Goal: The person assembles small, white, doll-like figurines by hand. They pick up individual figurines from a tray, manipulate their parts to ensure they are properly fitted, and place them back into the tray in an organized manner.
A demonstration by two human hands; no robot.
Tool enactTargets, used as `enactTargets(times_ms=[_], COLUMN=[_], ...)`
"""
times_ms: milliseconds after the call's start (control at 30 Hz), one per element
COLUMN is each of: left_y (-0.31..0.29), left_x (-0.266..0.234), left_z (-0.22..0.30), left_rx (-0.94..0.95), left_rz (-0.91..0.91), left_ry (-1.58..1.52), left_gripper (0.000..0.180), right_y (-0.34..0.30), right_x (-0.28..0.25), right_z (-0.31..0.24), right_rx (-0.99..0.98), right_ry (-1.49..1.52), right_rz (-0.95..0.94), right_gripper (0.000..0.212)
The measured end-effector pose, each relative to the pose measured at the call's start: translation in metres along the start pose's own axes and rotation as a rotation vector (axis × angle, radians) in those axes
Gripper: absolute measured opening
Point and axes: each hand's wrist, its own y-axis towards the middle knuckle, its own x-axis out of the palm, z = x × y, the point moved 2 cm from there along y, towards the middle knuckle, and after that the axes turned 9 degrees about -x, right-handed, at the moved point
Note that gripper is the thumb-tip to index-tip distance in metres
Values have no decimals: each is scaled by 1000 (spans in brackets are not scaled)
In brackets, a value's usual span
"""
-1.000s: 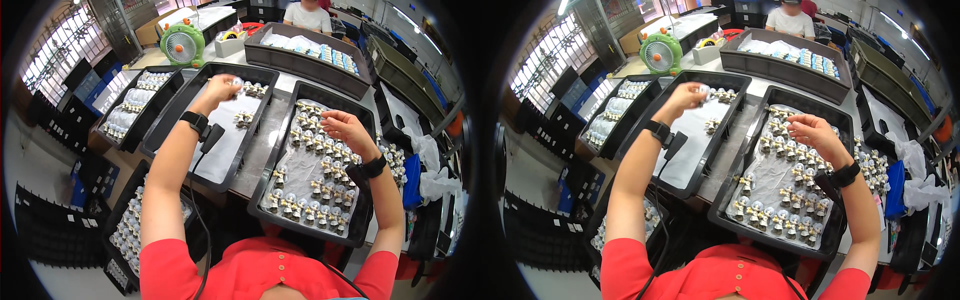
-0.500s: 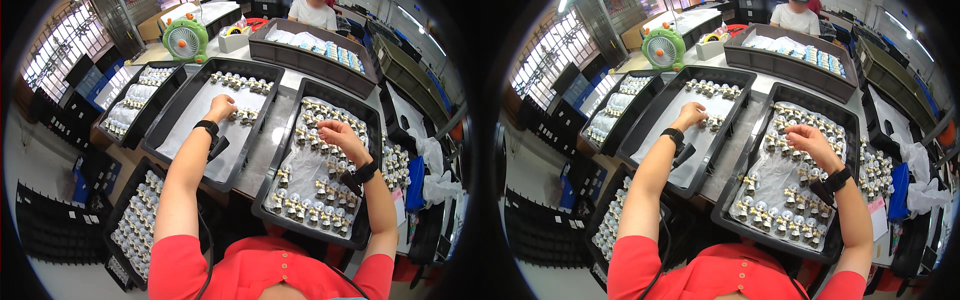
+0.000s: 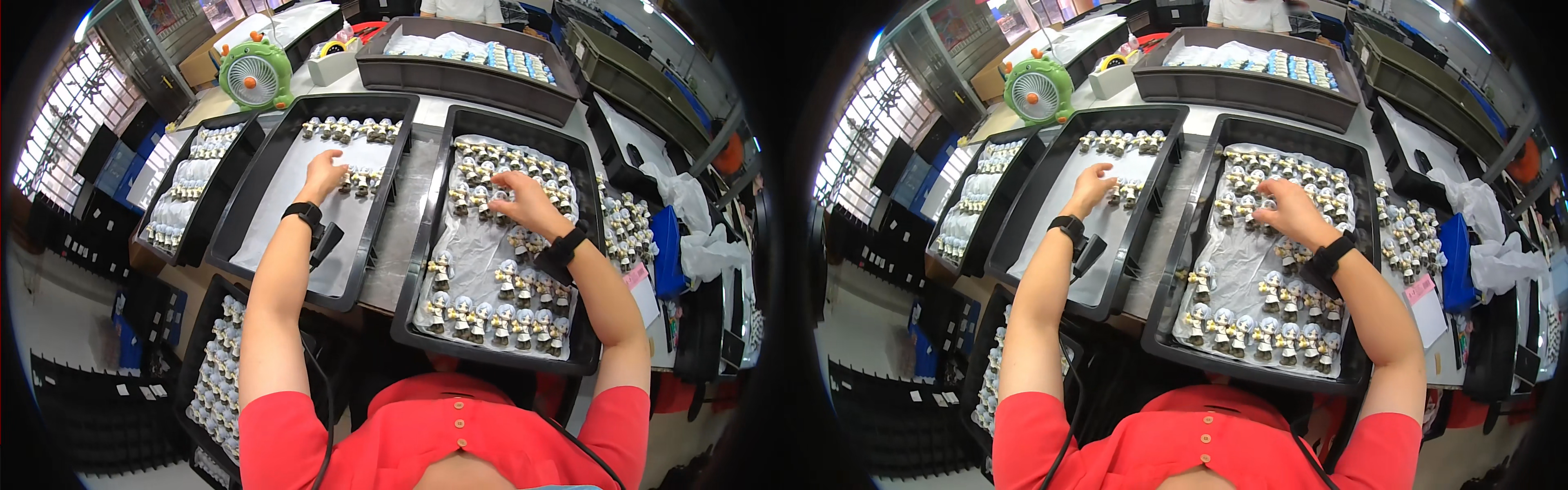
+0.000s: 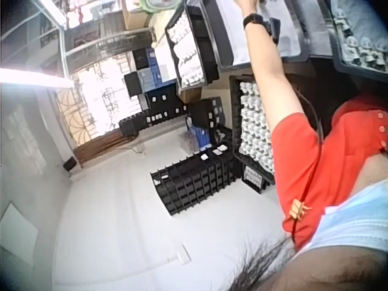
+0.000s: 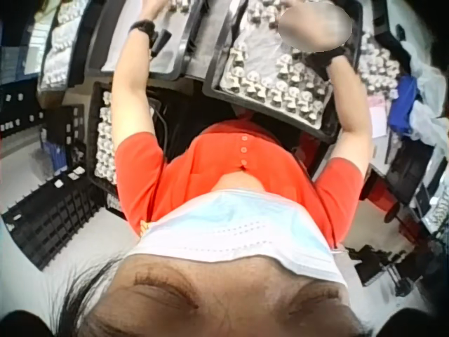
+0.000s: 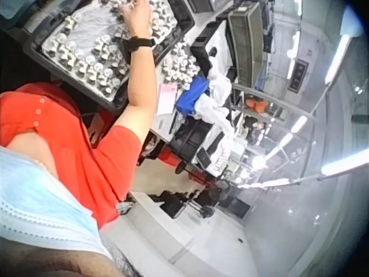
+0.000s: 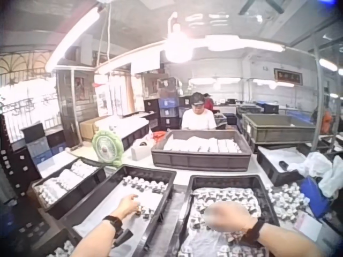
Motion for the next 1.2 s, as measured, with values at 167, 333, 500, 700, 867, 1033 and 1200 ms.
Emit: enactTargets(times_ms=[167, 333, 500, 700, 867, 1033, 1200], left_y=[-7, -77, -131, -141, -157, -166, -166], left_x=[-32, -55, -22, 15, 18, 16, 19], left_z=[44, 157, 184, 167, 172, 174, 174], left_rx=[-153, 93, 243, 200, 294, 345, 388], left_rz=[-91, -496, -625, -556, -655, -615, -620], left_ry=[-417, -692, -885, -852, -953, -948, -918], left_gripper=[43, 40, 42, 41, 37, 44, 44], right_y=[2, 16, 29, 29, 22, 20, 18], right_x=[22, 23, -2, -36, -37, -34, -33], right_z=[-10, -2, -26, -78, -82, -85, -84], right_rx=[-199, -77, -110, -200, -248, -275, -297], right_ry=[-254, -284, -85, 298, 303, 247, 246], right_rz=[-77, -333, -89, 204, 295, 313, 334], right_gripper=[74, 69, 64, 79, 87, 90, 92])
